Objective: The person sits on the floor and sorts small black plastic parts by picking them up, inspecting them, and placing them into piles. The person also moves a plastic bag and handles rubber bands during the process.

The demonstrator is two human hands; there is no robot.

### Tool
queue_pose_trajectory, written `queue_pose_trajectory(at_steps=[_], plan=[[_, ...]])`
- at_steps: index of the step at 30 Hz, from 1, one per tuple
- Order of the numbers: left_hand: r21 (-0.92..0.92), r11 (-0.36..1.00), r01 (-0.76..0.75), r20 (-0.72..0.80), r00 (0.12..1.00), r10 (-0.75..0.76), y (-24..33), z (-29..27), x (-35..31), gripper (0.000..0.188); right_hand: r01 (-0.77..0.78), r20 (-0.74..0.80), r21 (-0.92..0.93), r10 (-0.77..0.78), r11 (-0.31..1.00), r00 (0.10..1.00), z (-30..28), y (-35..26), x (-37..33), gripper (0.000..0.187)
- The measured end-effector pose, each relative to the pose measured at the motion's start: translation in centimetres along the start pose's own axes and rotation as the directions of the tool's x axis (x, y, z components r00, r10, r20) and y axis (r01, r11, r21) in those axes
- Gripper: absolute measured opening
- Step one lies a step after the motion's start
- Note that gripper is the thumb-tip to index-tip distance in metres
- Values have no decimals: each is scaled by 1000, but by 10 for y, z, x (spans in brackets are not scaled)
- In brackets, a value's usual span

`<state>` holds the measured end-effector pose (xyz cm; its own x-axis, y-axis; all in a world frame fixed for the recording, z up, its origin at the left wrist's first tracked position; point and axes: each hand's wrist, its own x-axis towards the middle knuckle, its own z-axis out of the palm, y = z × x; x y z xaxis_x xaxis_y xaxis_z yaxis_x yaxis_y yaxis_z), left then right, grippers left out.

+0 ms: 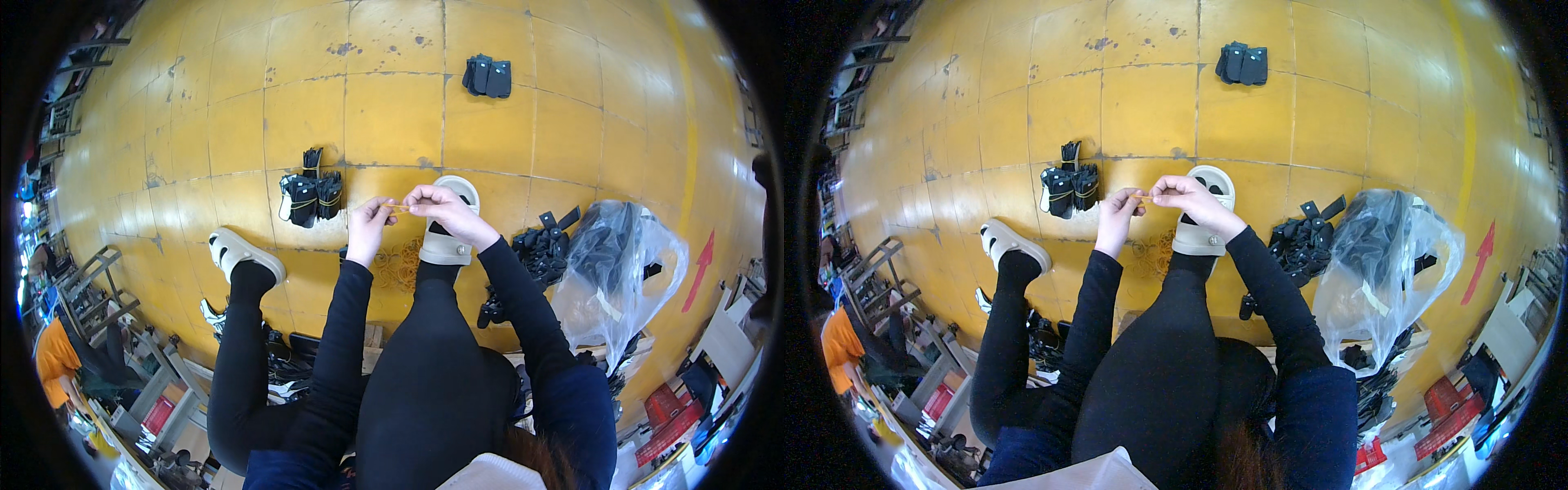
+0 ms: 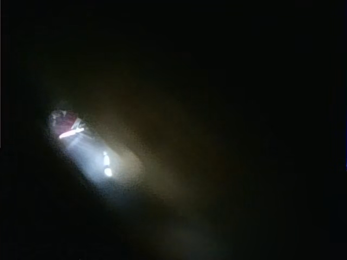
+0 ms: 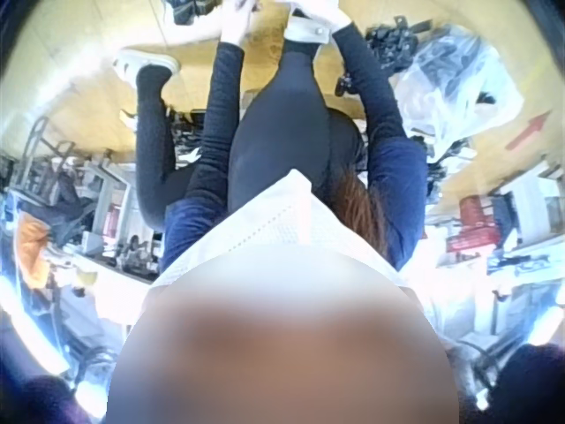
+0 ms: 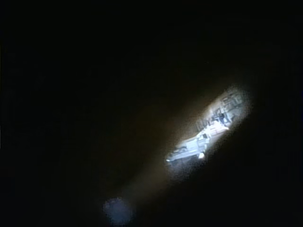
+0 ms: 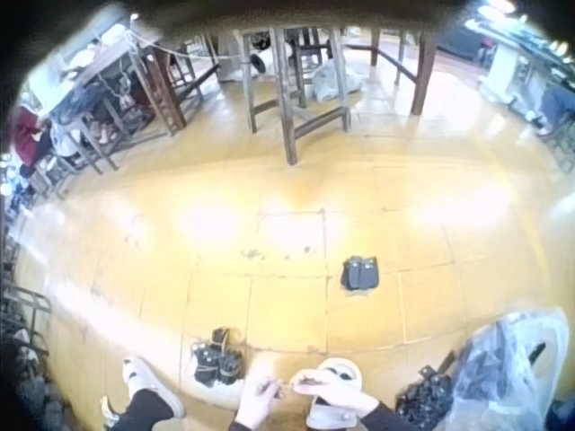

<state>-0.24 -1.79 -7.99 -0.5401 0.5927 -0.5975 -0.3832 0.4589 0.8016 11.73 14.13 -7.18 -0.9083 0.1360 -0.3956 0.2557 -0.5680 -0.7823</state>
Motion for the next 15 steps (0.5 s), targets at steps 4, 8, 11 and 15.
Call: queue_pose_trajectory(at_steps=[4,8,11,15], plan=[[-17,1000,11,79,997,-9,13,-5,-1,20,-6,-127,292,45,956,991,7,-1,-2,12],[-40,999,-4,122,993,9,24,-5,-5,21,-18,12,570,13,822,1000,3,-5,-1,23],[-42,999,7,140,990,-1,27,7,-9,21,-44,120,465,-13,884,993,3,-11,-6,33],[-139,989,41,186,982,-15,18,25,-14,21,-11,-7,488,17,873,1000,-8,-24,-8,44]])
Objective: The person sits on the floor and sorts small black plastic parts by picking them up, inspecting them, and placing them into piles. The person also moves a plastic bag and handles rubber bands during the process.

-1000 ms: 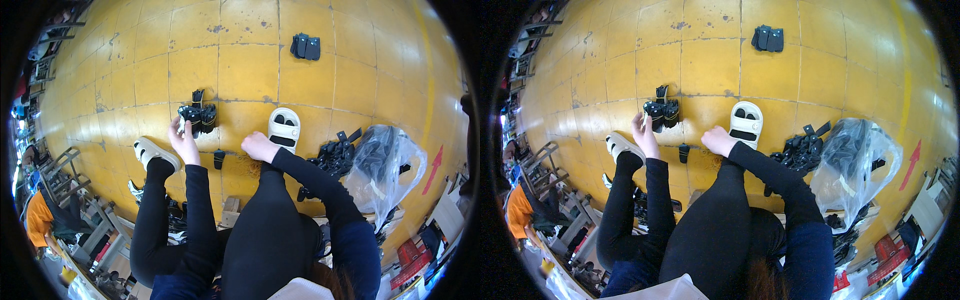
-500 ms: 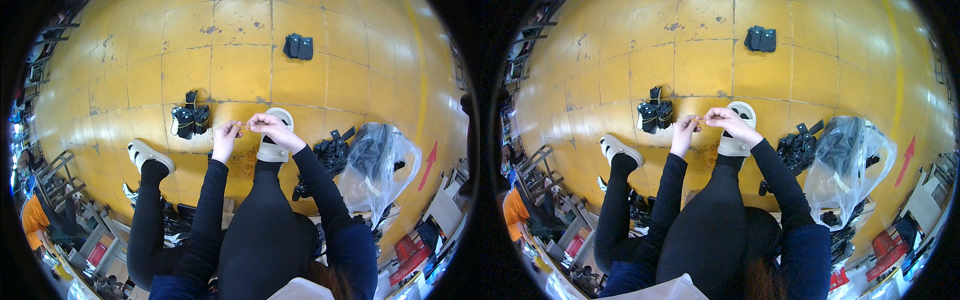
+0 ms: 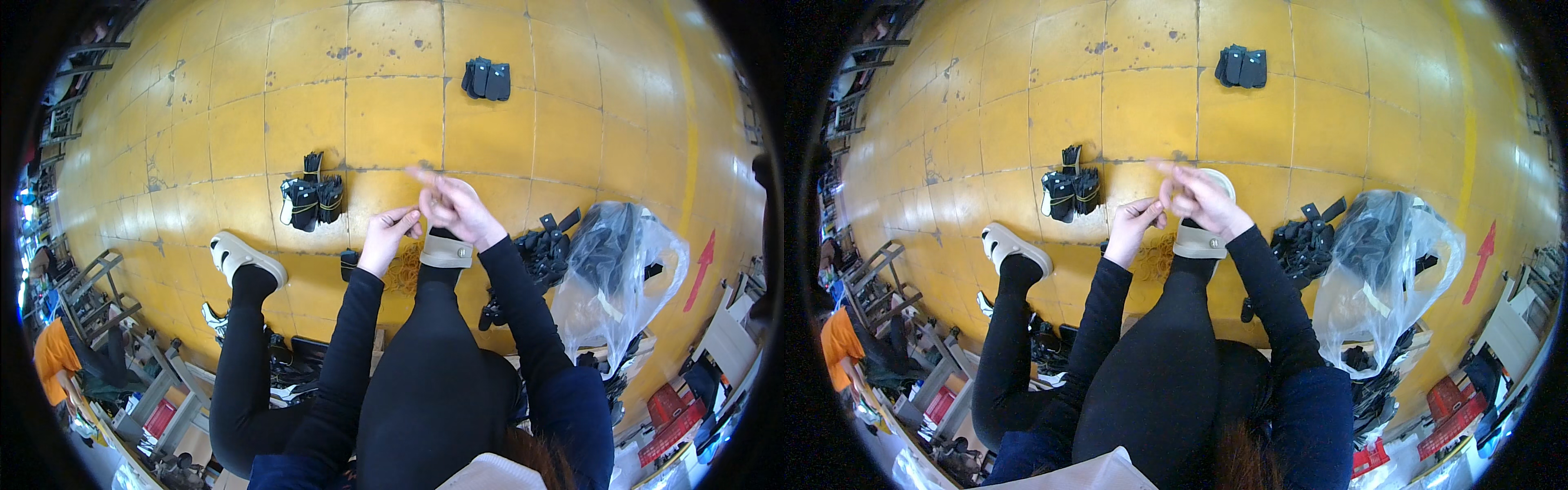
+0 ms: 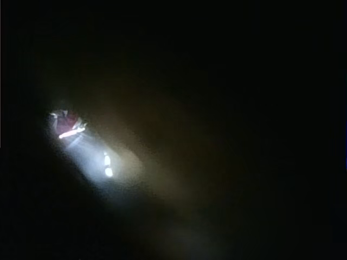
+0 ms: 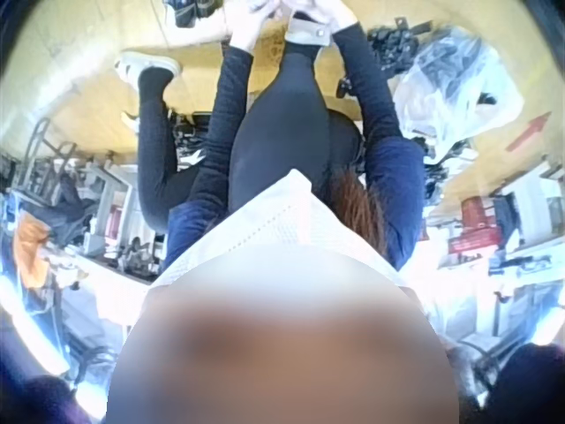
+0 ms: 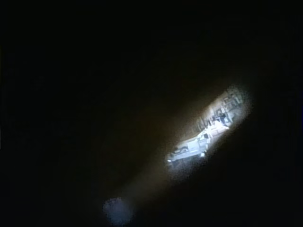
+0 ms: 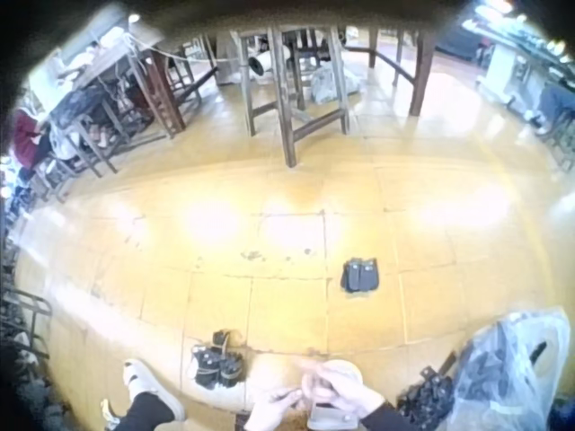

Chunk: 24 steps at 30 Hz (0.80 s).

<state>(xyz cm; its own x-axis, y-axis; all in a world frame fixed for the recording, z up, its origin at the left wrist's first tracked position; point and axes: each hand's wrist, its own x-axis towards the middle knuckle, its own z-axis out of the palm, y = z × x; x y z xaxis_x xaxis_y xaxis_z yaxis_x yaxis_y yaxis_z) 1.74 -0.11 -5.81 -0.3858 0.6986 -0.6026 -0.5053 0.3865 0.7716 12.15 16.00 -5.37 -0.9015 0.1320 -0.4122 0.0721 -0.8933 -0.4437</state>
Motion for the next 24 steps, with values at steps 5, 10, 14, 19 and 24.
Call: queue_pose_trajectory(at_steps=[5,10,14,19,24], plan=[[494,843,214,-59,975,-213,-31,-24,-5,29,221,-368,-708,-618,670,695,-65,-55,45,46],[919,226,322,-158,829,-536,-71,-51,-29,42,-334,-458,-872,-836,358,300,-144,-124,104,74],[928,223,297,-139,834,-535,-85,-49,-36,46,-581,-531,-769,-771,264,352,-144,-132,136,82],[913,358,196,-85,950,-301,-60,-33,-25,52,-601,-462,-769,-839,218,287,-117,-120,162,76],[764,627,150,-52,984,-173,-19,-19,-19,49,-555,-558,-761,-775,336,297,-111,-122,158,72]])
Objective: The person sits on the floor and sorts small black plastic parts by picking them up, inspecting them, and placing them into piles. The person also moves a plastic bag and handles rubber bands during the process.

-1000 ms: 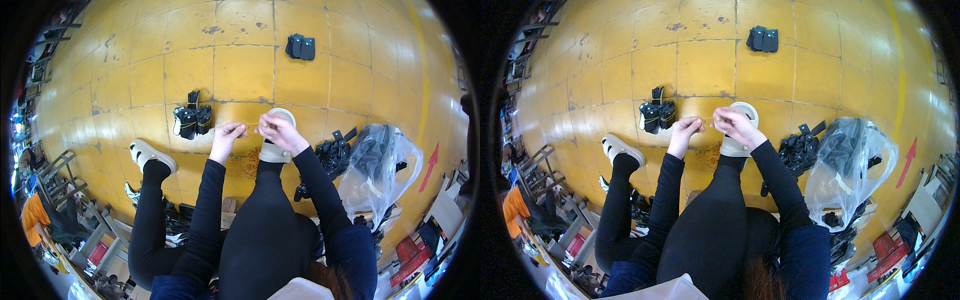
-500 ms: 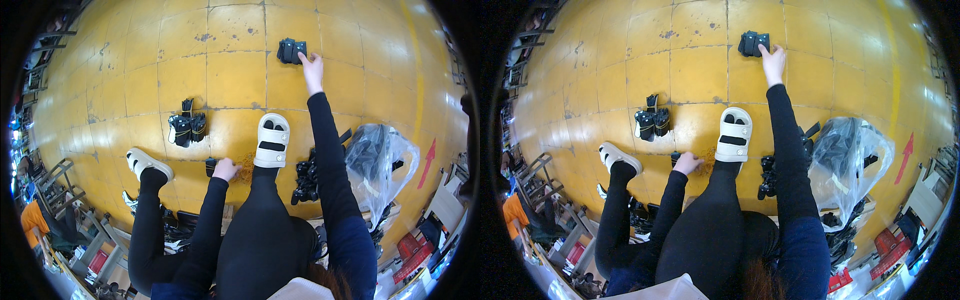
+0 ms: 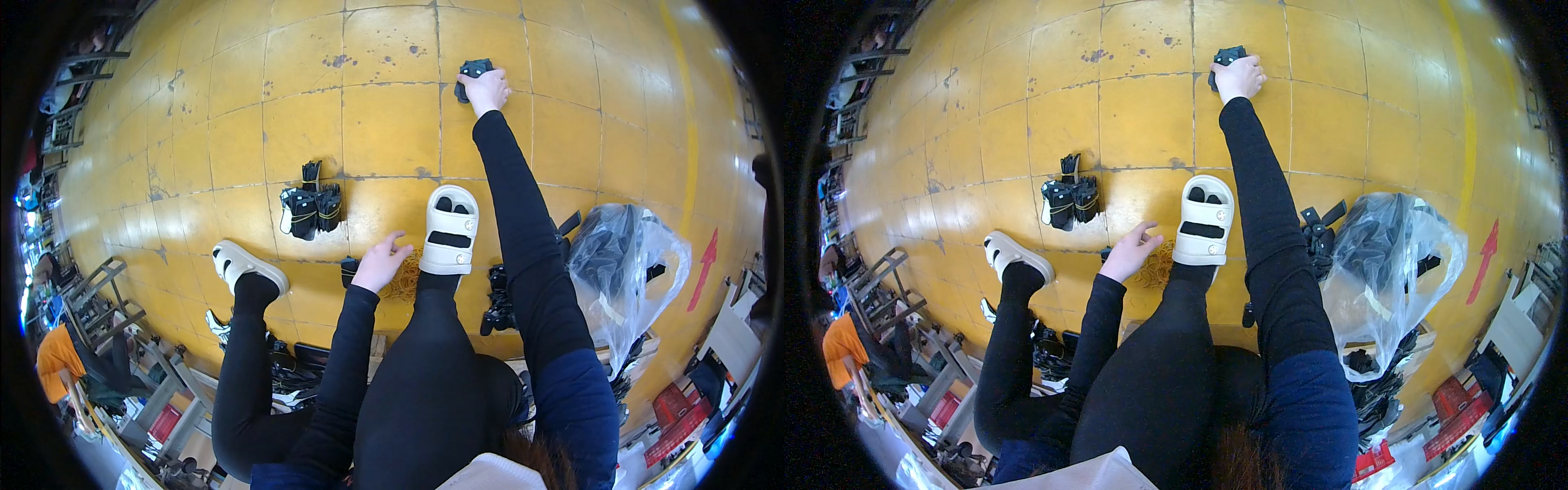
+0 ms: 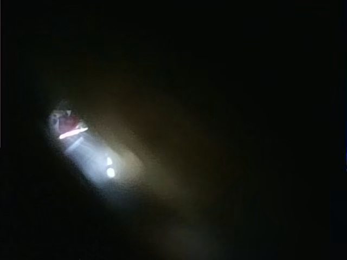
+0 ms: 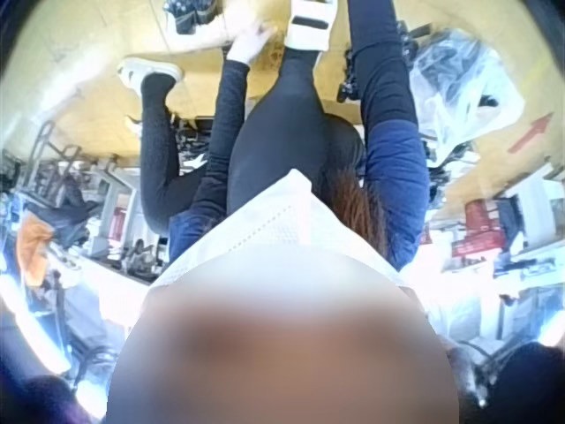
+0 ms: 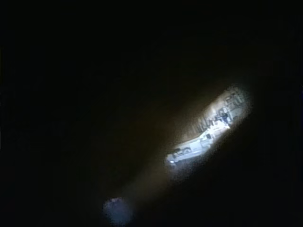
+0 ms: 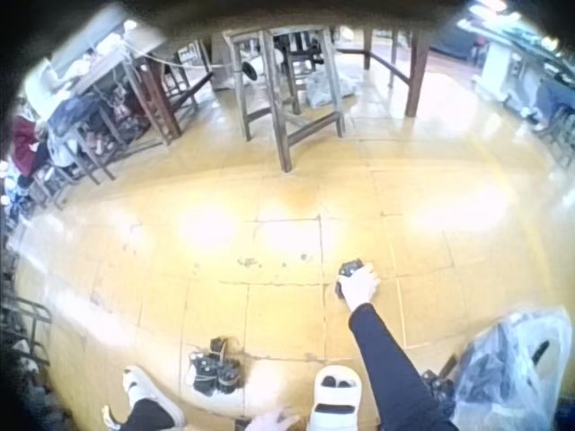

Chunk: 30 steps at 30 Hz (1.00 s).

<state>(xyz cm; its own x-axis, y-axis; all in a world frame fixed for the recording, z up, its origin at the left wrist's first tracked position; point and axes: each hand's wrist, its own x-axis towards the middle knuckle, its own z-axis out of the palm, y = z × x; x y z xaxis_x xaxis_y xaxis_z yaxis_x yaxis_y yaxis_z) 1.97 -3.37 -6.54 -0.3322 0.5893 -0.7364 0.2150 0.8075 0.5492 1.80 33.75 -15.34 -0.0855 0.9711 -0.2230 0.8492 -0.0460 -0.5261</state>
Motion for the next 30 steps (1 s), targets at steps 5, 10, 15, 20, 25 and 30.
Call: queue_pose_trajectory(at_steps=[5,10,15,20,25,30], plan=[[-44,999,-4,-22,1000,3,14,-12,-2,45,138,10,-32,-138,990,990,-2,3,-1,61],[-65,998,-24,-27,999,22,15,-12,-2,43,245,3,-79,-246,966,969,5,1,-1,48],[-276,955,-110,-52,994,99,17,-15,3,40,187,192,94,-202,978,960,-10,1,-3,40],[-747,660,-82,-104,995,6,36,-26,5,44,-313,697,623,-328,716,637,-48,5,-84,23],[-983,178,-40,-22,995,100,65,-26,4,55,-501,865,501,-430,705,259,-91,8,-192,39],[-997,25,77,80,988,135,73,-25,-3,52,-189,677,661,-469,726,568,-109,22,-236,53]])
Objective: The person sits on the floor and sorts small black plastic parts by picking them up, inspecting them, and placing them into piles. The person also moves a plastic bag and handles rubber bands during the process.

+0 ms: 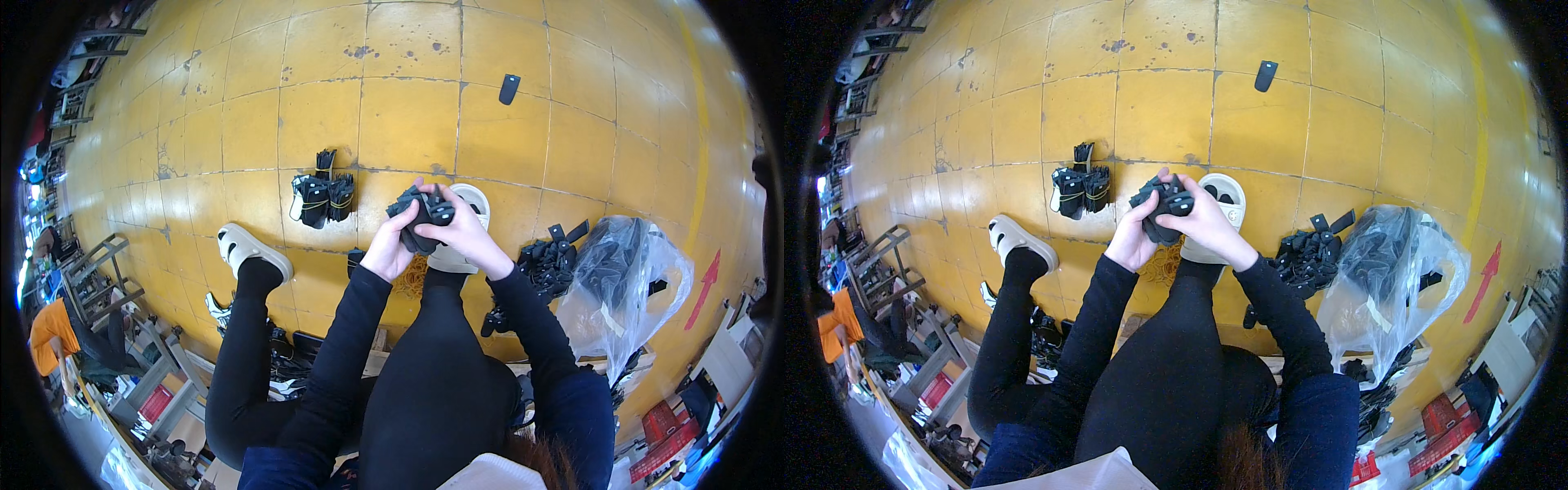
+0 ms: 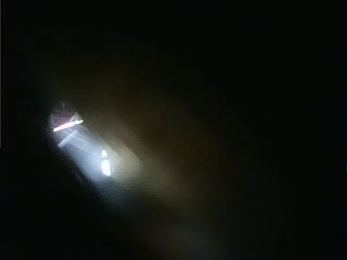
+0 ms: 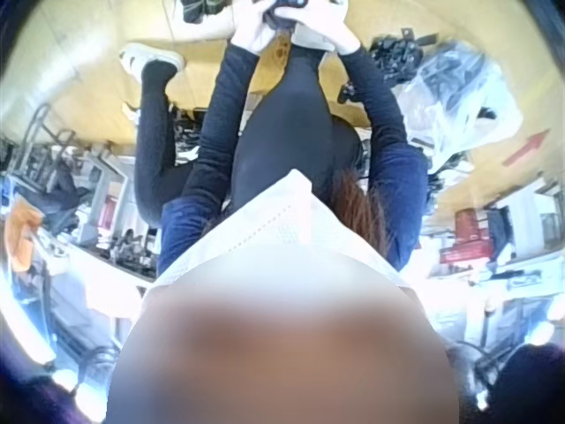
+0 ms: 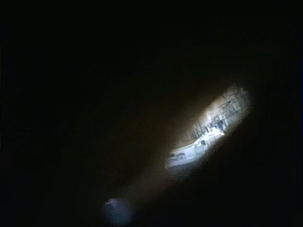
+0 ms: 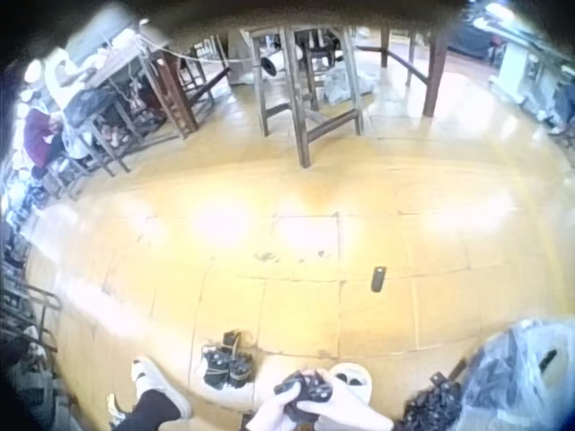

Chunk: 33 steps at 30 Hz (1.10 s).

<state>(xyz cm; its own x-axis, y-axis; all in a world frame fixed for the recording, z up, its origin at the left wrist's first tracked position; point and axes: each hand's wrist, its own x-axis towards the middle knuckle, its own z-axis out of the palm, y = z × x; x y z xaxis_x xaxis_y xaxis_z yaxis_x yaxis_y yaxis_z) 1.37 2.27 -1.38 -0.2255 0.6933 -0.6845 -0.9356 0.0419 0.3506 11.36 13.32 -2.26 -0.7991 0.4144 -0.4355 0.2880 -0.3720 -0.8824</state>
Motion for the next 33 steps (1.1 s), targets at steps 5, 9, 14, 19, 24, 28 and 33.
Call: queue_pose_trajectory(at_steps=[5,9,14,19,24,28,33], plan=[[-58,998,-26,71,997,30,-5,4,-7,53,-55,-175,174,86,983,981,-7,7,-13,38],[-52,998,-29,123,992,35,-3,7,-10,56,-28,-208,162,62,986,976,-10,3,-13,28],[26,1000,5,95,995,-7,3,8,-7,60,-1,-302,-94,-28,996,953,-8,-3,-13,28],[53,999,2,-9,1000,-1,1,10,-4,60,142,-389,-553,-405,821,827,-4,-12,-17,28],[96,995,-36,-54,998,41,1,1,-5,50,59,-531,-438,-311,897,788,-28,-31,-20,33],[68,992,-109,-64,992,113,-12,5,0,47,63,-344,-502,-266,863,901,-5,-28,-20,34],[-7,995,-104,-12,994,104,-19,10,0,50,-17,-160,-128,-4,992,987,1,-21,-25,35]])
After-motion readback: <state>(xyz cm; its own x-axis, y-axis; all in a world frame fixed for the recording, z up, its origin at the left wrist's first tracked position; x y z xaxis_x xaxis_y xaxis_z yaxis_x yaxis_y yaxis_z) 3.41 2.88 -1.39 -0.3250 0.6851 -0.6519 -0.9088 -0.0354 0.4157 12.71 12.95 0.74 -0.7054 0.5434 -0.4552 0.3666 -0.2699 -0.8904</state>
